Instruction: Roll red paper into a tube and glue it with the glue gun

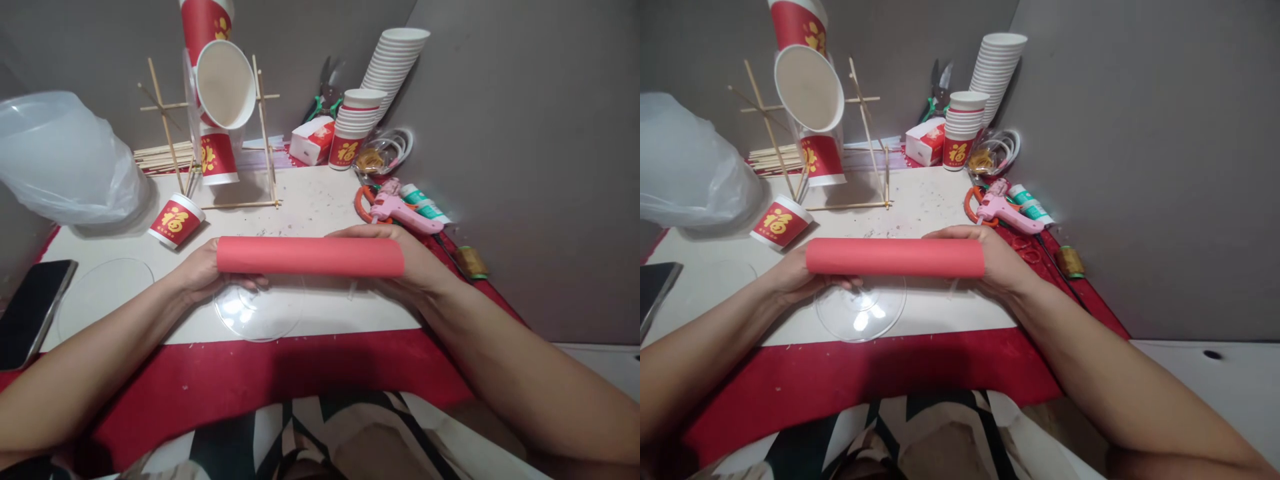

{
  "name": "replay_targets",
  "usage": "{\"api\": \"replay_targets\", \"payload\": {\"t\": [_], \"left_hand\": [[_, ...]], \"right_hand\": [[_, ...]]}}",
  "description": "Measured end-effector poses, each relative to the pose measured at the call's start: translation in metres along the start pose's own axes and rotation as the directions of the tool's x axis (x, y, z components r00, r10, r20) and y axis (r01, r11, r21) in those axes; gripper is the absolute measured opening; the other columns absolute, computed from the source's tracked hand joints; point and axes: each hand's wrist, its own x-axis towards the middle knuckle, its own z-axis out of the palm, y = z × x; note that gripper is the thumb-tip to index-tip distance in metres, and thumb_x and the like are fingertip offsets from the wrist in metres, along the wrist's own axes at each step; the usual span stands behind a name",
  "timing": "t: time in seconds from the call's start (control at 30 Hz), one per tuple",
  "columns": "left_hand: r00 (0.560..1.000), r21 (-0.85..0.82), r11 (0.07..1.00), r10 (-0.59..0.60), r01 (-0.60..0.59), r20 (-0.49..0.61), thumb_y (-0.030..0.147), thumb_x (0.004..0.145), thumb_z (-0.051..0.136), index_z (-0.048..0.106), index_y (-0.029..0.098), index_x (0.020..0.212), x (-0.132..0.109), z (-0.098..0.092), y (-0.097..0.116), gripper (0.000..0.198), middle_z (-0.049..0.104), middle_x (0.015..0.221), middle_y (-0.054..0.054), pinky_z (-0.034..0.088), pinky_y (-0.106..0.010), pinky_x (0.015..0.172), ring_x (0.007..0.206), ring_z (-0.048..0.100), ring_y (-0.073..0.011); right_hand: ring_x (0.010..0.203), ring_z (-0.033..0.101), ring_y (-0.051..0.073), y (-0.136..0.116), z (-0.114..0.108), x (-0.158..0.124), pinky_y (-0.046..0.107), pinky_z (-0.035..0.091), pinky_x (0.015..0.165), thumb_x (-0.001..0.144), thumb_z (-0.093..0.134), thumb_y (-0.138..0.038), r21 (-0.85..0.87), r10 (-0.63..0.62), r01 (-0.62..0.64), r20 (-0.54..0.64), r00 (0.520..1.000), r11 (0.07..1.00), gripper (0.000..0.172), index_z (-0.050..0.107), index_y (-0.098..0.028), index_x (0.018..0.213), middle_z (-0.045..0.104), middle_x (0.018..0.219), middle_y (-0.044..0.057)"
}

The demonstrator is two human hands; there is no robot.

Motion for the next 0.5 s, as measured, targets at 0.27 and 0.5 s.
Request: {"api": "replay_targets", "payload": {"t": [0.27, 0.5], "left_hand": [[1.000, 0.026, 0.999, 0.023, -0.023, 0.016, 0.013, 0.073, 0.070, 0.076, 0.003, 0.094, 0.0005, -0.0024, -0.0007, 0.024, 0.076, 0.071, -0.018, 0.062, -0.030, 0.061, 0.065, 0.075, -0.0251], [1.000, 0.003, 1.000, 0.005, -0.005, 0.020, 0.012, 0.074, 0.070, 0.076, 0.004, 0.094, 0.0026, -0.0051, -0.0009, 0.022, 0.077, 0.072, -0.018, 0.062, -0.028, 0.060, 0.065, 0.076, -0.0245]], "right_hand": [[0.037, 0.056, 0.015, -0.0049, 0.0003, -0.0066, 0.025, 0.049, 0.041, 0.053, 0.080, -0.030, -0.096, 0.046, -0.026, 0.205, 0.978, 0.995, 0.014, 0.072, -0.019, 0.055, 0.063, 0.043, 0.004], [0.038, 0.056, 0.014, -0.0075, 0.0024, -0.0090, 0.023, 0.049, 0.042, 0.053, 0.078, -0.028, -0.103, 0.006, 0.016, 0.205, 0.979, 0.995, 0.015, 0.070, -0.015, 0.055, 0.063, 0.043, 0.005]]}}
